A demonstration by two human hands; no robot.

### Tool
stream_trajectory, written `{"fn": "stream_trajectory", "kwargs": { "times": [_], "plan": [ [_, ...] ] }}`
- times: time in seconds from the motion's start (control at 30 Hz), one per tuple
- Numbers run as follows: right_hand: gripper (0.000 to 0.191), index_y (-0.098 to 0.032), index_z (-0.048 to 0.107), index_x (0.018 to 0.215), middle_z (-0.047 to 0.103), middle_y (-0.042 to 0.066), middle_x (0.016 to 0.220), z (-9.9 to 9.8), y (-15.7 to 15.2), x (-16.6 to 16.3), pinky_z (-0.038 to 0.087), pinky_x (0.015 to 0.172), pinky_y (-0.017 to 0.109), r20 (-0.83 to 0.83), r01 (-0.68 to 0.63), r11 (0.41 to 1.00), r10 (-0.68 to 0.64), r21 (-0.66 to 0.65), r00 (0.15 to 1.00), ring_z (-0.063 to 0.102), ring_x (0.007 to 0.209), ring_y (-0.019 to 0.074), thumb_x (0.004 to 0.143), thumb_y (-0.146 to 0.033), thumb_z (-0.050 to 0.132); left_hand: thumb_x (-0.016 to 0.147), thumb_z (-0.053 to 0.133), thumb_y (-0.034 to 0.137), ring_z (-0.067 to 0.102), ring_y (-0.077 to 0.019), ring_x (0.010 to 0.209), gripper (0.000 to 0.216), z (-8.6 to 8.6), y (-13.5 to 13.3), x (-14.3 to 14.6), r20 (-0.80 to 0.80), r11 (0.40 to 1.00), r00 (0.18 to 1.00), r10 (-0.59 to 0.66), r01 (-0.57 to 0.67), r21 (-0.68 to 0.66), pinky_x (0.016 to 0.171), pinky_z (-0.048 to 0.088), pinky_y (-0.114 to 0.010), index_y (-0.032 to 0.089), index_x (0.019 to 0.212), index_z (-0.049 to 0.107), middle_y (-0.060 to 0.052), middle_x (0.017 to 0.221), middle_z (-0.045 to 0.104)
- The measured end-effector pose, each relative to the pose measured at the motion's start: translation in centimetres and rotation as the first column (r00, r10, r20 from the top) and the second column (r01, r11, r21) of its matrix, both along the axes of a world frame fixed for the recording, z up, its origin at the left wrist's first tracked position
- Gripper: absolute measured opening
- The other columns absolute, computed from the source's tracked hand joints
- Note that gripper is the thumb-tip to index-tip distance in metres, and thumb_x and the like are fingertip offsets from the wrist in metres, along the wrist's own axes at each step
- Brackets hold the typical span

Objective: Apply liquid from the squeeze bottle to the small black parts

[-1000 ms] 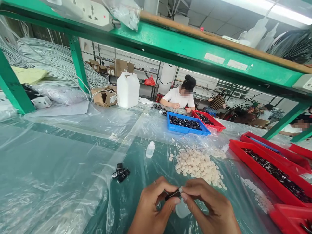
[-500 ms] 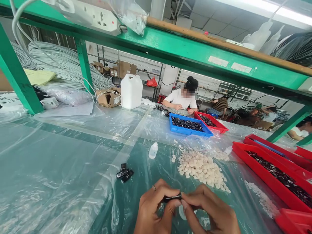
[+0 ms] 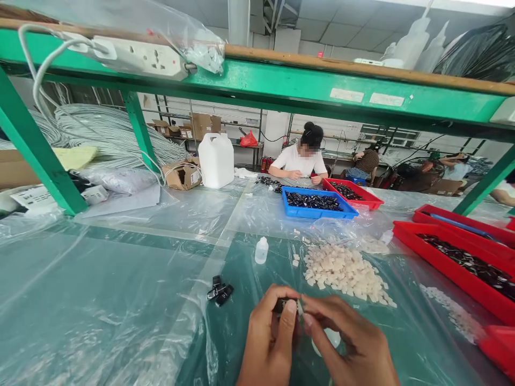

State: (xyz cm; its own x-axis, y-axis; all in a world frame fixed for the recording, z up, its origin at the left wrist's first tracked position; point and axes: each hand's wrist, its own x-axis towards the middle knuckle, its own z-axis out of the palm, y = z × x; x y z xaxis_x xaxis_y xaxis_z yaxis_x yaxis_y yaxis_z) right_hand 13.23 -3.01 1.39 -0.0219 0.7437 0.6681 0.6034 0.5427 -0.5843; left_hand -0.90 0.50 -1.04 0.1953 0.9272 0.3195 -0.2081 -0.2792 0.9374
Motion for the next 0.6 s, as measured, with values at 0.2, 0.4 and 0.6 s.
{"fn": "stream_trajectory", "kwargs": {
  "times": [0.2,0.4,0.6],
  "plan": [
    [0.038,-0.037,0.067,0.124,0.079,-0.004,0.096,0.1,0.4,1.6,0.064,0.074,0.016,-0.068,-0.127,0.991,0.123,-0.051,0.99,0.078,0.08,0.0125,0.094,-0.015,0.071,0.097,0.057,0.064,0.045,-0.0142,0.063,0.045,0.0,0.1,0.1,-0.102,0.998,0.995,0.006,0.0,0.056,0.058,0.042,-0.023,0.021,0.082,0.06,0.003,0.071,0.047],
    [0.038,-0.037,0.062,0.127,0.077,-0.005,0.102,0.5,-0.3,2.0,0.062,0.078,0.015,-0.008,-0.115,0.991,0.115,-0.065,0.993,0.077,0.086,0.0102,0.096,-0.014,0.067,0.096,0.053,0.07,0.048,-0.0166,0.063,0.055,-0.4,0.2,-0.7,-0.186,0.999,0.982,-0.003,0.013,0.048,0.061,0.047,-0.025,0.022,0.07,0.056,0.002,0.064,0.047],
    [0.021,-0.021,0.066,0.113,0.073,0.007,0.108,1.3,-0.2,11.7,0.063,0.083,0.029,0.211,0.309,0.942,-0.278,-0.131,0.937,0.074,0.093,0.0166,0.106,-0.036,0.053,0.1,0.05,0.063,0.042,-0.0151,0.052,0.052,-0.4,0.7,-0.9,-0.194,0.996,0.978,-0.081,0.085,0.015,0.052,0.046,-0.023,0.024,0.066,0.046,0.005,0.057,0.04]
  ]
}}
